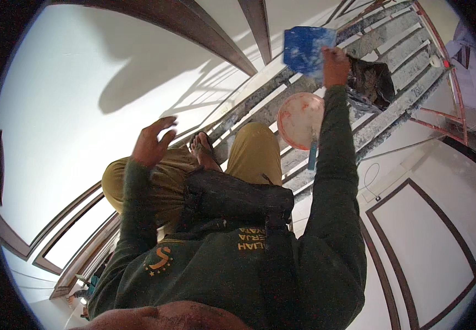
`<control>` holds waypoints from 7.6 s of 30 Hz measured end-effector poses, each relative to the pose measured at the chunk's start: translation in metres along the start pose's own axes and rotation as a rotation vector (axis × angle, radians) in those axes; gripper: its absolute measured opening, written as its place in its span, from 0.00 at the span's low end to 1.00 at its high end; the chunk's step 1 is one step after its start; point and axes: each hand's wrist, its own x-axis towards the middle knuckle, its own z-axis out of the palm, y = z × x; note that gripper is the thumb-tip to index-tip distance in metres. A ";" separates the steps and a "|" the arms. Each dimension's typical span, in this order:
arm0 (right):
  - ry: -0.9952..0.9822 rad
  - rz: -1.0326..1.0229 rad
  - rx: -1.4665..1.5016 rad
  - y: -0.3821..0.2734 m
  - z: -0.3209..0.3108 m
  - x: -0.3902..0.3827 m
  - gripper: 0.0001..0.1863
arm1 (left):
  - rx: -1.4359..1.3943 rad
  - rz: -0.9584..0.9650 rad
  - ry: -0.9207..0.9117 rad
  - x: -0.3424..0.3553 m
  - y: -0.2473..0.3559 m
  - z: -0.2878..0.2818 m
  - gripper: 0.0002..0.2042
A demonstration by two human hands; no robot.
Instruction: The person climbs onto a scaffold, scoops plaster onto a putty knife, and applies it to the wall and ceiling.
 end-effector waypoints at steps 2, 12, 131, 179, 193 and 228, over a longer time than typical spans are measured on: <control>-0.006 -0.047 0.132 0.013 0.021 -0.010 0.15 | -0.261 0.022 0.137 0.036 0.017 0.028 0.18; -0.478 0.327 0.761 -0.086 0.091 -0.155 0.20 | -0.791 -0.075 0.040 0.070 0.021 0.054 0.15; -0.682 0.113 0.453 -0.179 -0.191 -0.207 0.19 | -2.144 0.036 -0.554 0.025 0.150 0.017 0.17; -0.193 -0.532 0.412 -0.264 -0.059 -0.226 0.21 | -2.241 0.275 -0.204 -0.005 0.175 -0.055 0.19; -0.186 -0.671 0.202 -0.220 -0.064 -0.240 0.27 | -2.273 0.328 -0.047 0.022 0.166 -0.062 0.16; 0.053 -0.221 1.262 -0.381 -0.101 -0.025 0.14 | -2.027 0.005 -0.740 0.057 0.283 -0.220 0.21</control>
